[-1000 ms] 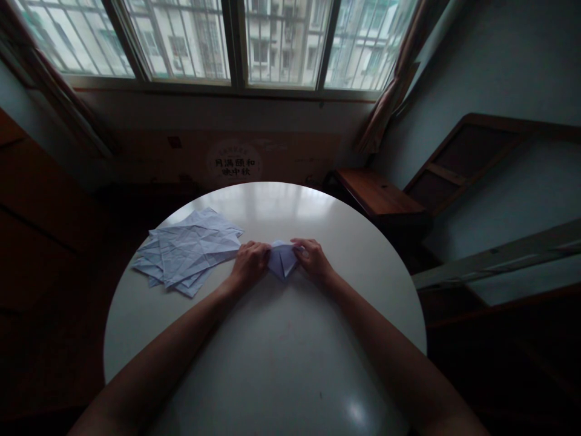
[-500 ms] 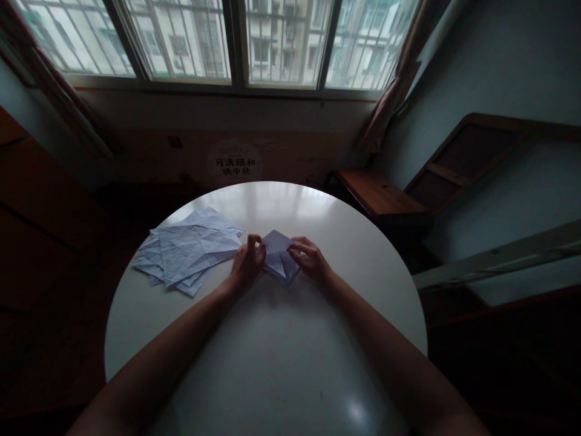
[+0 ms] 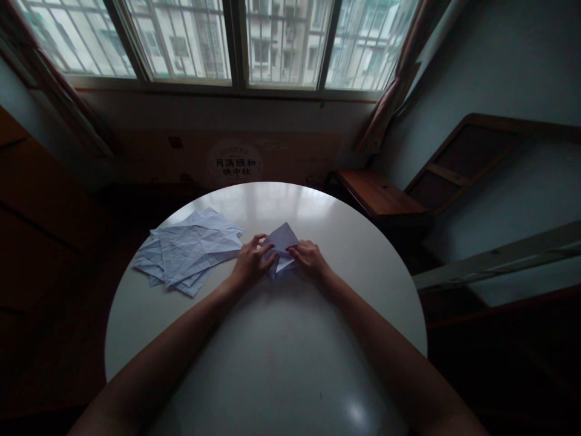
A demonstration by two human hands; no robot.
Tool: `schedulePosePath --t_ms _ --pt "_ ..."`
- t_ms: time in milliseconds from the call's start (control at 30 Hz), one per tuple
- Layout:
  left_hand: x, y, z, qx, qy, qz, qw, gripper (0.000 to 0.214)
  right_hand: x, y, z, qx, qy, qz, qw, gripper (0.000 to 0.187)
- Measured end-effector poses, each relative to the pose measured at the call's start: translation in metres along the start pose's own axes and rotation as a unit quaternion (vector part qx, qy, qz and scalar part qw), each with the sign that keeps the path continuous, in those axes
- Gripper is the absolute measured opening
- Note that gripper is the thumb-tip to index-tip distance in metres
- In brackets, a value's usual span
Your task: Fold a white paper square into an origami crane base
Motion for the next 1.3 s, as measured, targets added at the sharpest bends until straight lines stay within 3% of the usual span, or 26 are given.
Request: schedulePosePath --t_ms 200,433,800,1033,1167,1300 --pt "0.000 0.001 -0.001 0.043 0.025 0.054 0.997 0.047 -0.001 -0.001 0.004 0.000 0.028 -0.003 1.000 0.051" --pt "-0.001 -0.003 0.000 -0.009 0.032 0.039 0.999 0.047 -0.002 -0.001 0.004 0.004 0.038 0.001 0.999 0.052" --pt "-0.003 -0.002 -0.001 0.014 0.058 0.091 0.994 0.072 -0.001 -0.002 0.009 -0.022 0.062 0.009 0.998 0.050" --pt "-0.002 0.000 -0.004 0.049 0.057 0.082 0.994 0.062 -0.002 -0.002 0.005 0.008 0.037 -0.009 0.999 0.054" --pt "-0.003 -0.004 -0.002 0.040 0.049 0.034 0.997 0.048 -0.002 -0.001 0.002 0.033 0.019 -0.008 0.999 0.057" --pt "-0.003 -0.010 -0.003 0.017 0.089 0.007 0.996 0.041 -0.001 0.001 0.000 0.023 0.022 -0.007 0.999 0.061"
Point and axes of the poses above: each hand's wrist, its own x-axis towards the middle knuckle, its own y-axis out of the palm, z = x × y, the point moved 1 cm from there along x, towards the middle knuckle, and after that the axes turned 15 degrees about x, right-handed, at the moved point
